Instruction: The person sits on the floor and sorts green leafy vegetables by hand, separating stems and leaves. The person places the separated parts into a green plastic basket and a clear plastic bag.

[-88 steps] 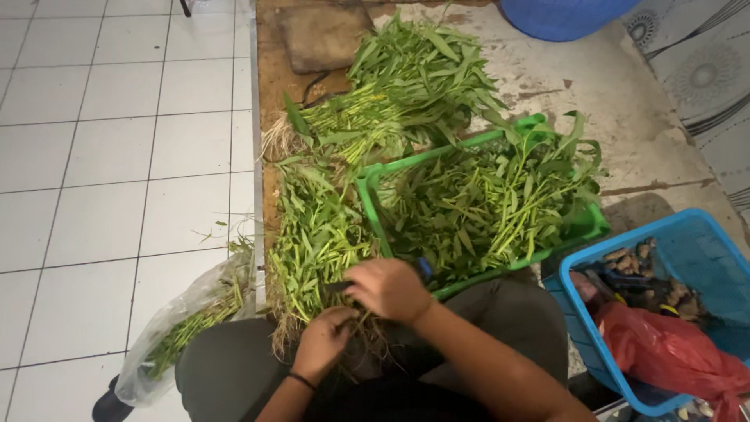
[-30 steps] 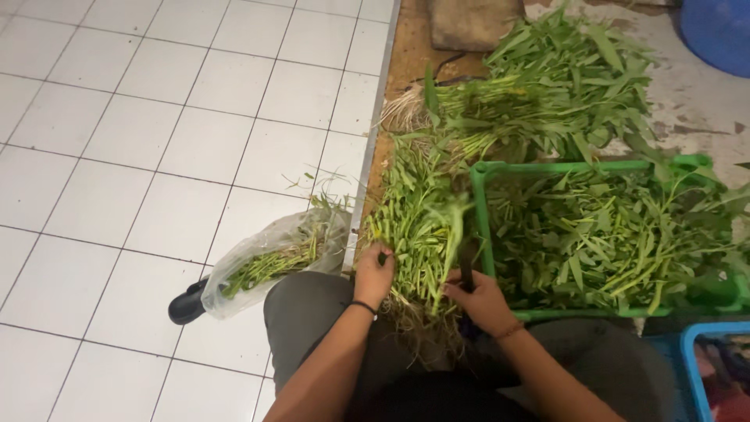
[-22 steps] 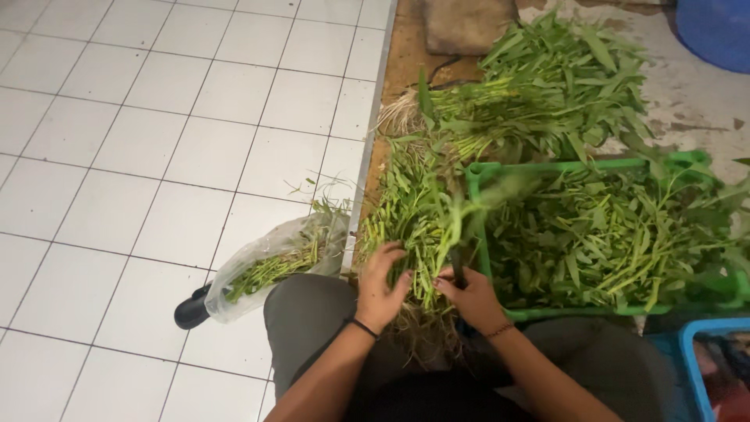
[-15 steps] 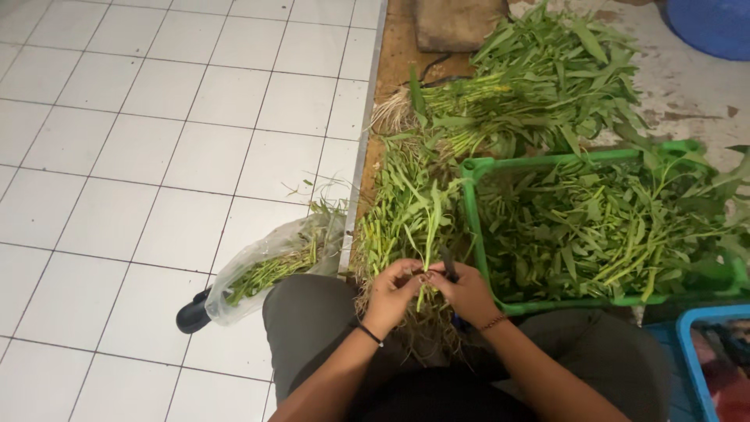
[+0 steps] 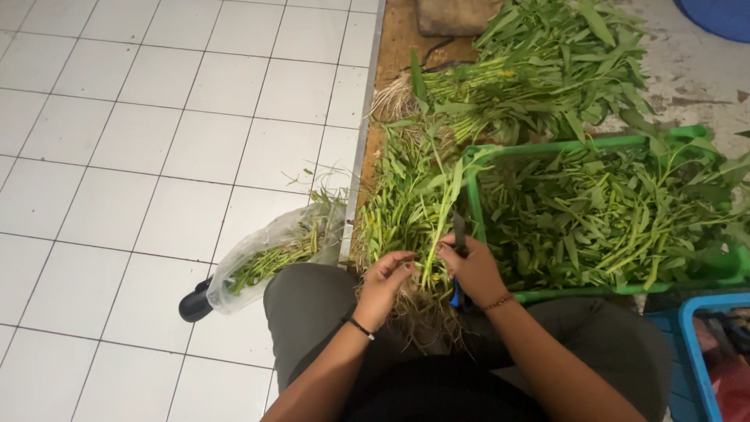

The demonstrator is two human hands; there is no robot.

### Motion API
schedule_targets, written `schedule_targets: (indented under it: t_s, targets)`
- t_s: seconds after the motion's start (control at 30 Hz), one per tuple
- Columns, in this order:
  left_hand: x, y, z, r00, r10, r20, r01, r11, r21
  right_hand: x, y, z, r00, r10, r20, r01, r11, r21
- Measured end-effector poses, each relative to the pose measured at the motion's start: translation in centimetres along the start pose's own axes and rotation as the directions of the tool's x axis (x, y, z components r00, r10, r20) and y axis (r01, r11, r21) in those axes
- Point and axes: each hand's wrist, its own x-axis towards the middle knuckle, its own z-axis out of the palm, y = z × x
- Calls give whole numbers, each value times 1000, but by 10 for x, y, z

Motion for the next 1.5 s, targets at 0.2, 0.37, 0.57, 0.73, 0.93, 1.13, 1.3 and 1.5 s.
schedule_targets:
  t_s: [0.2, 0.37, 0.57, 0.73, 0.93, 1.13, 1.3, 1.5]
  targets:
    - [-3, -5, -7, 996, 87, -31, -81, 984, 158, 4, -3, -2, 992, 27, -127, -27, 1000, 0]
    - [-4, -8, -17, 1000, 6, -29, -4, 997, 71, 0, -7, -2, 999, 26, -25, -24, 996, 89]
    - [-12, -8, -8, 997, 73, 5, -73, 970, 233, -7, -9, 3, 981, 154, 118, -177, 960, 217]
    - [-22, 13, -19, 983, 176, -46, -166, 971, 170, -7, -2, -8, 981, 113, 155, -152, 952, 267]
    - [-30, 37, -19, 983, 128, -128, -134, 990, -38, -6, 0, -24, 942, 287, 174, -311, 942, 128]
    - [-35, 69, -23, 911, 220, -348, -213, 975, 59, -5, 7, -46, 942, 195, 273, -248, 953, 174]
    - [-33, 80, -57, 866, 352, -355, -357, 932, 53, -7, -4, -91, 973, 160, 165, -208, 916, 342]
    - [-45, 47, -58, 995, 92, 46, -103, 886, 452, -25, -19, -117, 996, 51, 69, -78, 872, 484]
